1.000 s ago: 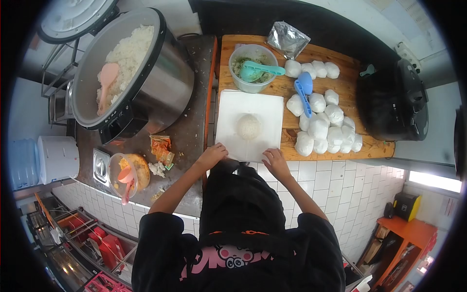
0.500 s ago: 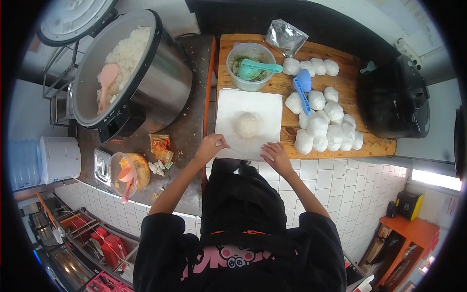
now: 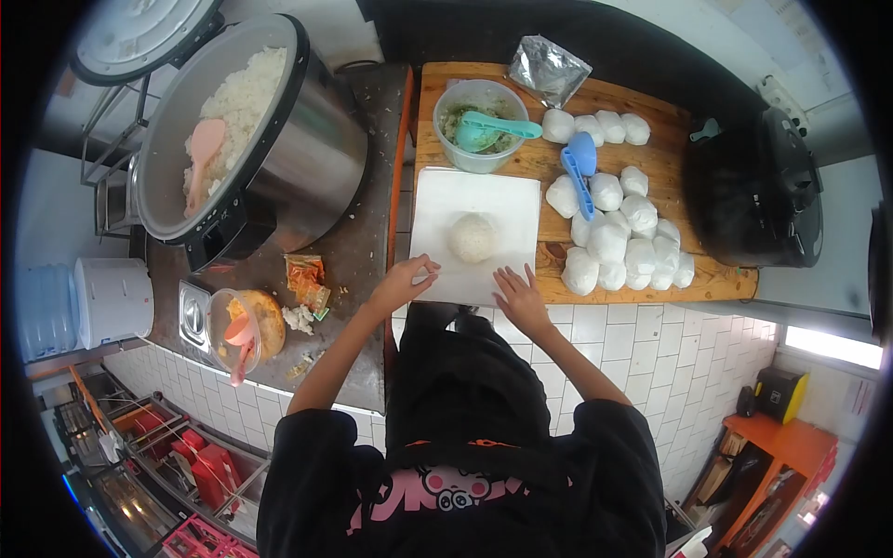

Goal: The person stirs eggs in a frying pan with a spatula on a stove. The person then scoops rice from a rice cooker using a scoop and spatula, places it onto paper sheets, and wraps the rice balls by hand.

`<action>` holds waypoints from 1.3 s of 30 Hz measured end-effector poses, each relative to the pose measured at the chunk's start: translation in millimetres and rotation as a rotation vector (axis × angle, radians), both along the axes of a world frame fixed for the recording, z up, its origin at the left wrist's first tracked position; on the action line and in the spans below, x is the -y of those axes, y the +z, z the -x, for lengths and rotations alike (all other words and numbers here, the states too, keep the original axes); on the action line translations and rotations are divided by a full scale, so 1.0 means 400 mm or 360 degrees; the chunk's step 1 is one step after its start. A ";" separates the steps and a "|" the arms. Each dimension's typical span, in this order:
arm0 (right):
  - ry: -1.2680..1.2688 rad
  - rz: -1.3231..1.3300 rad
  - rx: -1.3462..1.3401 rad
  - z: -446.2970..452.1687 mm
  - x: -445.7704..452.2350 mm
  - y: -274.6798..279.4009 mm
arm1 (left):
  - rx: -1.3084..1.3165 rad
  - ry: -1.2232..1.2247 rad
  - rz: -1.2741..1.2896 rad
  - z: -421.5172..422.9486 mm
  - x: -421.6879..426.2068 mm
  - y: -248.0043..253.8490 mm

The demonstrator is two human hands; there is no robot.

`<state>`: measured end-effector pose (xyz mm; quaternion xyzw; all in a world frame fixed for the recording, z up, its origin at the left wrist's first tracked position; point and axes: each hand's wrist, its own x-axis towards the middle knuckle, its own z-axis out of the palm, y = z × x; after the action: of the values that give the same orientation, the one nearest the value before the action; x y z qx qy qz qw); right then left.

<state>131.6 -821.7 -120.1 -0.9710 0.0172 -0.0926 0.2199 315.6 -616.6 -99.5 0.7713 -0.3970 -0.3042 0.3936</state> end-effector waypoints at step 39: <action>-0.0825 -0.0101 0.0503 -0.020 0.010 -0.047 | 0.0175 0.1609 0.0087 0.108 0.091 -0.188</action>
<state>139.5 -825.6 -139.0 -0.9004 0.2329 -0.2950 0.2190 272.4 -652.9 -174.9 0.8712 -0.0020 -0.0241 0.4902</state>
